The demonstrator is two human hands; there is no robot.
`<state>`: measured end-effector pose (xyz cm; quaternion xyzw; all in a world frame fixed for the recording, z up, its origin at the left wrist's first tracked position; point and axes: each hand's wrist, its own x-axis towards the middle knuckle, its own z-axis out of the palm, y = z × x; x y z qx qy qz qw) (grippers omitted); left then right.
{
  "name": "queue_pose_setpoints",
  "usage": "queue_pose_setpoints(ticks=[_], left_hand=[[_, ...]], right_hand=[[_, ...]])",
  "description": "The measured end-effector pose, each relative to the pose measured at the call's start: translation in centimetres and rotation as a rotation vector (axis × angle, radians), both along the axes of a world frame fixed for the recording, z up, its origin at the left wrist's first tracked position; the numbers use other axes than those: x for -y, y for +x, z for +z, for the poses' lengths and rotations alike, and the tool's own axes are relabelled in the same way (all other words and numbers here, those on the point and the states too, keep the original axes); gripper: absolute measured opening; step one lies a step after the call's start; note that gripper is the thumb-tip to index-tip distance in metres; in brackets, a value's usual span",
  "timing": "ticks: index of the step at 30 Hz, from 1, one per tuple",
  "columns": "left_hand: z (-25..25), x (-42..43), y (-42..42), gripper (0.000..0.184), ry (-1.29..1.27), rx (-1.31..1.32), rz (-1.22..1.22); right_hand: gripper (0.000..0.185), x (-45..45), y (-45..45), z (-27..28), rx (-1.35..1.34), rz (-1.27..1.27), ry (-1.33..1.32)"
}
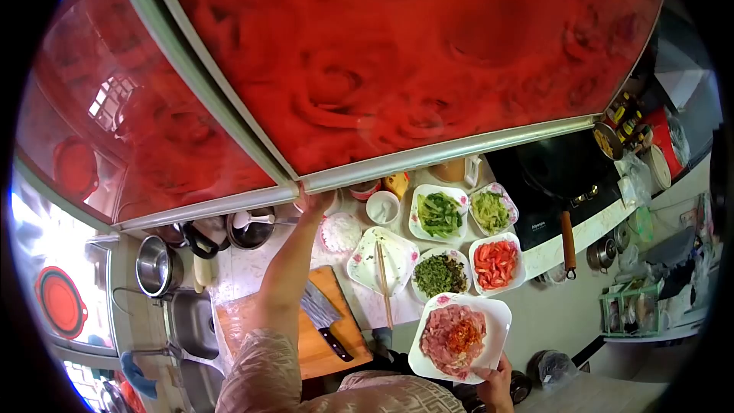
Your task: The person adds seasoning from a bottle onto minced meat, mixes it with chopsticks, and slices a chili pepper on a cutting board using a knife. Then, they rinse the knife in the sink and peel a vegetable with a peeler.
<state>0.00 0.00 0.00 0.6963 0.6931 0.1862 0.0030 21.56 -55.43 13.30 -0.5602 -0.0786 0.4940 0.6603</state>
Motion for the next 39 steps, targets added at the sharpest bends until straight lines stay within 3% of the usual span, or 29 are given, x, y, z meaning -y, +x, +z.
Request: queue_pose_setpoints(ticks=[2,3,7,10,13,15,17,19,21,25,28,29,30,31,32,33,35,37,39], left_hand=[[1.0,0.7,0.4,0.065,-0.061,0.074,0.002],[-1.4,2.7,0.4,0.061,0.023,0.011,0.038],[-8.0,-2.6,-3.0,0.048,0.439,-0.178,0.027],[-2.9,-2.4,-3.0,0.043,0.227,-0.224,-0.019],[-5.4,-1.6,-4.7,0.058,0.071,-0.179,-0.092],[-3.5,0.9,-3.6,0.059,-0.080,-0.168,-0.062],[-3.6,1.9,-4.0,0.068,-0.044,-0.168,-0.150],[-0.6,5.3,-3.6,0.071,0.070,-0.146,-0.174],[-0.3,8.0,-4.5,0.069,0.281,-0.012,-0.565],[6.7,22.8,0.8,0.054,0.117,0.298,-0.745],[7.3,35.2,3.8,0.034,-0.138,0.363,-0.677],[9.9,39.4,7.5,0.020,-0.283,0.476,-0.659],[8.9,42.9,9.6,0.017,-0.282,0.443,-0.753],[9.7,46.2,11.5,0.016,-0.379,0.367,-1.019],[6.2,48.1,12.3,0.019,-0.421,0.523,-1.040],[4.3,50.2,13.7,0.023,-0.660,0.541,-0.998],[0.0,53.3,15.3,0.026,-0.631,0.434,-1.038],[-6.3,54.9,14.3,0.029,-0.657,0.272,-0.894],[-7.4,55.3,14.7,0.032,-0.786,0.166,-0.668]], right_hand=[[0.066,0.1,-0.6,0.5,-0.041,-0.029,0.007],[0.066,1.5,-0.2,1.3,-0.050,-0.016,-0.035],[0.066,0.7,-0.4,-1.3,-0.105,0.001,-0.020],[0.061,0.0,-1.1,-3.2,-0.174,0.044,0.075],[0.064,1.6,-1.5,-1.2,-0.170,0.029,0.091],[0.065,2.7,-1.3,-0.7,-0.230,0.007,0.113],[0.066,3.4,-1.6,-0.4,-0.227,-0.019,0.106],[0.065,4.4,-1.6,-0.1,-0.251,-0.034,0.134],[0.064,5.8,-1.0,-0.1,-0.292,-0.060,0.166],[0.064,8.5,2.3,-1.0,-0.334,-0.079,0.229],[0.065,12.1,6.9,-0.3,-0.341,-0.071,0.210],[0.065,13.0,8.9,-0.4,-0.326,-0.065,0.238],[0.066,14.1,11.7,-0.6,-0.305,-0.053,0.267],[0.066,16.3,14.4,-0.4,-0.281,-0.061,0.263],[0.065,17.6,16.6,-1.3,-0.270,-0.063,0.273],[0.065,19.1,18.8,-2.1,-0.265,-0.065,0.281],[0.062,21.7,23.9,-2.0,-0.266,-0.120,0.307],[0.060,24.1,29.2,-2.2,-0.223,-0.174,0.288],[0.057,25.5,33.4,-2.3,-0.214,-0.269,0.264]])
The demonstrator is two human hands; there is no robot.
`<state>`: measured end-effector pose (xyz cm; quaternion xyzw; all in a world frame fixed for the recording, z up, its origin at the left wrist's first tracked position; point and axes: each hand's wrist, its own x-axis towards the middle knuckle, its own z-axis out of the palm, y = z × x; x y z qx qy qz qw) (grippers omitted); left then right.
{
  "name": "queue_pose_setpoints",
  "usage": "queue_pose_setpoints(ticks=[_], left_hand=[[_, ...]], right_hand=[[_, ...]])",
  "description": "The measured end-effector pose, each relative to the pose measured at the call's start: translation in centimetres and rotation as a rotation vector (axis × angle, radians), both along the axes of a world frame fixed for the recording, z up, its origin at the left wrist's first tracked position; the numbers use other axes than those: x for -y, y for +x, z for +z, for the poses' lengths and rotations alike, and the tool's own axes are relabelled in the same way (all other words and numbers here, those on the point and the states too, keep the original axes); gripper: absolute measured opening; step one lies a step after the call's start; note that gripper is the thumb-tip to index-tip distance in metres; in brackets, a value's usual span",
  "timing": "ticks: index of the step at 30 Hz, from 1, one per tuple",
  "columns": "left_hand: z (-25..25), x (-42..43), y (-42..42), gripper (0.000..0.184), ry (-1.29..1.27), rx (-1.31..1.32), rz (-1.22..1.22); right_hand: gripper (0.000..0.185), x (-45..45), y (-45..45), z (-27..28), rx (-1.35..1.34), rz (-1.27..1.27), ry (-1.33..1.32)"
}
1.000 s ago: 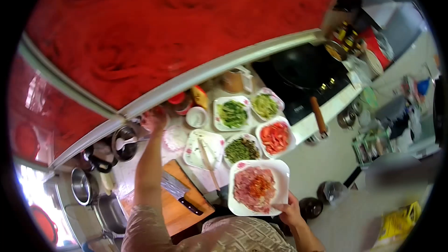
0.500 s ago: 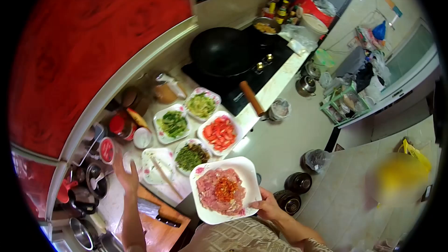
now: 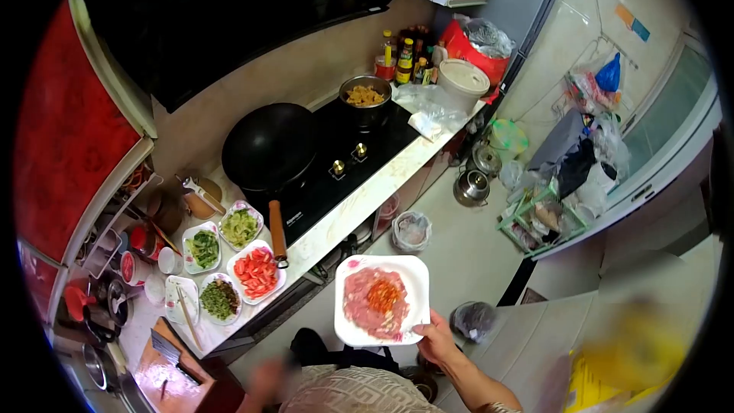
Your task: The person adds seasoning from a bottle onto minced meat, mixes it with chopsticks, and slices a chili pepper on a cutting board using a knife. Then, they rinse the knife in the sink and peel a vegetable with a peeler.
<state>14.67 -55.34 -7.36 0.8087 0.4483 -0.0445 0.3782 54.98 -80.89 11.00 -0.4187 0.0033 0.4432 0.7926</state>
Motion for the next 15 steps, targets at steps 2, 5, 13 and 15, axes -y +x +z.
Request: queue_pose_setpoints(ticks=[2,5,13,15], left_hand=[[2.2,1.2,1.1,0.034,-0.202,-0.217,0.213],[-0.1,2.5,2.5,0.037,-0.428,-0.336,0.325],[-14.6,7.5,5.4,0.033,0.411,-0.212,-0.329],[-17.9,7.4,8.1,0.036,0.422,-0.196,-0.328]], right_hand=[[0.053,1.4,5.0,-1.3,0.074,-0.039,-0.054],[0.050,0.6,12.3,-3.5,0.135,-0.081,-0.013],[0.048,-7.3,27.9,-7.6,0.054,-0.112,-0.027],[0.047,-9.8,31.9,-9.0,0.044,-0.118,-0.038]])
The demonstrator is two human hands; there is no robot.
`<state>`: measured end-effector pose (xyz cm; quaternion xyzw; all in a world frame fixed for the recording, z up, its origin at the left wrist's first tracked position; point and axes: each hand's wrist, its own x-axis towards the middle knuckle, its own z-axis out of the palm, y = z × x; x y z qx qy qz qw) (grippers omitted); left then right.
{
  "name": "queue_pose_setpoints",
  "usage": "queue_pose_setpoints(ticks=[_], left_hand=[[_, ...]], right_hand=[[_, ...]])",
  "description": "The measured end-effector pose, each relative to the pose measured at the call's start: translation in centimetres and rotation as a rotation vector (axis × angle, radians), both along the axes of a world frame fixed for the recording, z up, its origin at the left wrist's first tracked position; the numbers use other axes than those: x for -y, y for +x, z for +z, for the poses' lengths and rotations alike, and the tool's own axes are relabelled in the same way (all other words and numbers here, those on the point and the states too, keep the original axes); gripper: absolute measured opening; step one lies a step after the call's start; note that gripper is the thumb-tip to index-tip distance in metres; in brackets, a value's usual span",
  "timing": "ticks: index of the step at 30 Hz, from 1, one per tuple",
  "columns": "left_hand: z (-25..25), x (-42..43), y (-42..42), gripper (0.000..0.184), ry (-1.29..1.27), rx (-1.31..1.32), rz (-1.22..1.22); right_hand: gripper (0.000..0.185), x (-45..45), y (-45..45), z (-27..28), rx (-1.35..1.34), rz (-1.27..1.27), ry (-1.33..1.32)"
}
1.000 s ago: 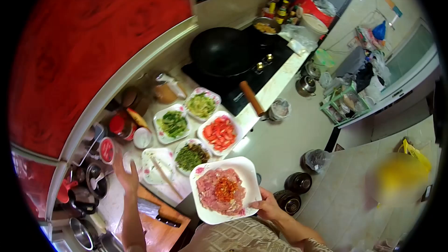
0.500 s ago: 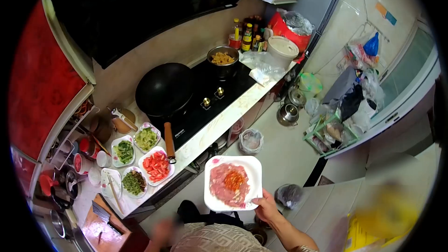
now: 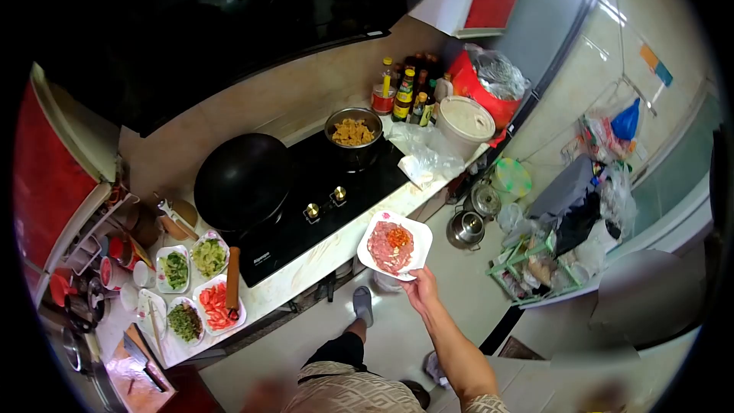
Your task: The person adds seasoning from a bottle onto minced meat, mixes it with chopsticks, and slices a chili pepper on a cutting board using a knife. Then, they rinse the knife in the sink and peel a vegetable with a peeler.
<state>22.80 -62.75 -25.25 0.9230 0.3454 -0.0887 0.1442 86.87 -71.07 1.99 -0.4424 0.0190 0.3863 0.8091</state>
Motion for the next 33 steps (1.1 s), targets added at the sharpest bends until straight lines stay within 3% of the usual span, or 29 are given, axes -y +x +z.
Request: queue_pose_setpoints(ticks=[5,9,10,13,14,17,19,20,23,27,30,33], left_hand=[[-2.9,-4.4,9.5,0.050,-1.095,0.113,0.544],[-2.0,-6.5,19.6,0.037,-1.425,0.126,0.977],[-0.5,-4.3,20.8,0.026,-1.180,0.446,0.854],[2.2,-4.7,24.8,0.022,-1.098,0.541,0.926],[3.2,-5.2,25.7,0.017,-1.164,0.591,0.995],[4.5,-5.2,27.3,0.036,-1.322,0.744,1.164],[6.6,-4.2,29.0,0.036,-1.119,0.660,1.210],[7.5,-4.6,30.6,0.020,-0.953,0.454,1.406],[14.8,-3.7,37.9,0.019,-0.871,0.442,1.441],[15.7,-0.8,43.5,0.020,-0.843,0.729,1.425],[23.1,-1.9,52.8,0.025,-0.780,0.724,1.425],[26.6,-3.6,59.6,0.028,-0.750,0.835,1.219]], right_hand=[[0.049,-5.8,10.1,-2.1,-0.027,0.147,-0.044],[0.051,-8.4,17.2,-4.0,-0.072,0.260,-0.142],[0.052,-9.0,18.7,-4.5,-0.082,0.293,-0.151],[0.052,-10.8,21.5,-5.0,-0.114,0.323,-0.179],[0.052,-11.4,22.4,-4.8,-0.120,0.319,-0.192],[0.053,-12.8,24.4,-5.4,-0.153,0.332,-0.186],[0.053,-13.1,25.7,-6.6,-0.172,0.373,-0.170],[0.053,-13.4,26.2,-7.0,-0.175,0.394,-0.169],[0.052,-14.1,27.3,-6.9,-0.194,0.436,-0.175],[0.055,-13.8,28.6,-7.9,-0.242,0.490,-0.207],[0.053,-13.7,30.0,-6.7,-0.417,0.540,-0.115],[0.048,-12.5,29.4,-8.2,-0.524,0.525,-0.130]])
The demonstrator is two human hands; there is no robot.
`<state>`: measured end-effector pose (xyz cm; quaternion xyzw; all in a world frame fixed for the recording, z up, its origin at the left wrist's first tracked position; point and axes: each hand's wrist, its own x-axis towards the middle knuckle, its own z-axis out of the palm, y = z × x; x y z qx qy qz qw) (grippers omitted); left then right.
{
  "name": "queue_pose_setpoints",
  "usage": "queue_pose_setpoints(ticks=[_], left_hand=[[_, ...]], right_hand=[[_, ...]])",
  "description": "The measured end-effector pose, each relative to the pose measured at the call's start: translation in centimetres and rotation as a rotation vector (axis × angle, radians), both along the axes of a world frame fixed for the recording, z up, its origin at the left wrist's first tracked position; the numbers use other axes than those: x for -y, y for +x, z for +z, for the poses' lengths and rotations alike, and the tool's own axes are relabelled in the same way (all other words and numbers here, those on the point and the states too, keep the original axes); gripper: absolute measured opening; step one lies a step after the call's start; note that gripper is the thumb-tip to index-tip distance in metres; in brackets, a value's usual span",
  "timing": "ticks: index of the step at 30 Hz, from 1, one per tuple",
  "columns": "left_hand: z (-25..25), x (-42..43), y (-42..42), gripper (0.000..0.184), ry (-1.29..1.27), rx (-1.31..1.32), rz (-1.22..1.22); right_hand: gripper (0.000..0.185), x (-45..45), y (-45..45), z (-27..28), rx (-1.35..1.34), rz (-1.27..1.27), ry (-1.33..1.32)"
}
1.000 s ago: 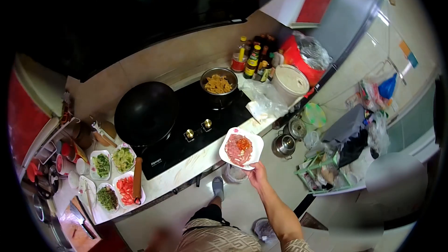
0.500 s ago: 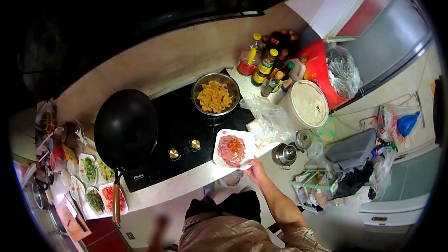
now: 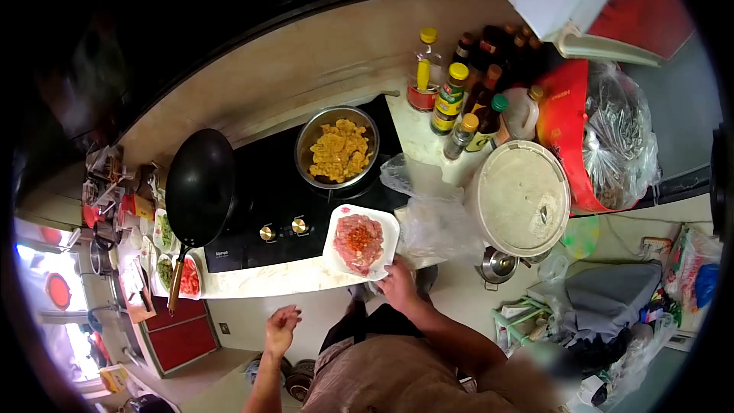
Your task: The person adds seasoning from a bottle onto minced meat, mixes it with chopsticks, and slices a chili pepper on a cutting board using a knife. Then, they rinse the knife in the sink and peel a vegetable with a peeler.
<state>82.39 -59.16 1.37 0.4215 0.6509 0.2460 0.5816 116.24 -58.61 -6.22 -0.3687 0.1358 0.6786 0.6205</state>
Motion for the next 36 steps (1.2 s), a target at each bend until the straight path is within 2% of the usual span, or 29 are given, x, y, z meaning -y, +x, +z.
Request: queue_pose_setpoints(ticks=[1,5,6,8,10,12,13,15,17,20,22,24,26,27,28,29,31,34,35,36], left_hand=[[1.3,-1.2,2.8,0.028,0.061,-0.014,-0.056],[5.1,-7.1,13.6,0.028,0.256,-0.090,-0.273],[6.4,-8.6,16.7,0.029,0.335,-0.126,-0.360],[7.2,-10.4,22.0,0.033,0.438,-0.054,-0.373],[7.7,-13.0,26.5,0.044,0.981,-0.274,-0.587],[8.6,-14.8,31.0,0.057,1.156,-0.379,-0.680],[8.4,-15.6,33.1,0.060,1.173,-0.460,-0.706],[5.9,-17.1,36.4,0.065,1.195,-0.629,-0.752],[0.8,-17.1,37.7,0.070,0.856,-0.591,-0.952],[-2.2,-15.8,39.1,0.077,0.378,-0.465,-1.135],[-3.4,-14.8,40.0,0.075,0.313,-0.396,-1.085],[-2.7,-14.6,41.4,0.073,0.264,-0.420,-1.093],[-2.6,-14.6,41.8,0.072,0.408,-0.420,-1.076],[-2.8,-14.9,41.8,0.072,0.468,-0.431,-1.051],[-2.3,-15.3,41.7,0.071,0.528,-0.442,-1.027],[-1.7,-15.6,41.2,0.068,0.532,-0.445,-1.009],[3.2,-16.7,40.2,0.061,0.546,-0.454,-0.971],[7.6,-18.5,39.6,0.050,0.560,-0.603,-0.948],[5.3,-19.3,39.2,0.039,0.774,-0.546,-0.846],[6.8,-19.7,39.3,0.034,0.832,-0.557,-0.807]], right_hand=[[0.042,0.1,0.3,0.3,-0.018,0.008,0.041],[0.037,-1.0,0.0,-2.4,-0.034,0.004,0.037],[0.037,-1.3,0.5,-2.6,0.035,0.066,0.028],[0.037,-1.2,0.9,-3.3,0.168,0.171,-0.009],[0.034,0.1,2.4,-1.4,0.395,0.259,-0.004],[0.033,1.6,3.6,1.3,0.523,0.251,-0.074],[0.035,2.4,4.1,0.0,0.504,0.224,-0.070],[0.035,2.5,5.1,0.5,0.235,0.033,-0.136],[0.032,1.3,5.8,1.2,0.000,-0.100,-0.187],[0.025,-1.6,6.3,1.1,-0.057,-0.211,0.115],[0.023,-1.4,7.5,-6.4,-0.218,-0.345,0.346],[0.023,-2.9,9.2,-6.0,-0.138,-0.413,0.297],[0.024,-2.8,10.4,-6.7,-0.149,-0.449,0.347],[0.026,-1.9,11.0,-9.3,-0.246,-0.430,0.528],[0.029,-1.9,11.4,-8.9,-0.343,-0.408,0.709],[0.025,-1.5,11.3,-8.4,-0.236,-0.448,0.432],[0.019,-1.8,11.0,-0.7,-0.023,-0.505,-0.117],[0.014,2.6,10.4,-11.7,-0.111,-0.320,0.192],[0.017,3.6,10.5,-12.0,-0.259,-0.247,0.320],[0.017,4.4,10.6,-11.8,0.048,-0.076,0.335]])
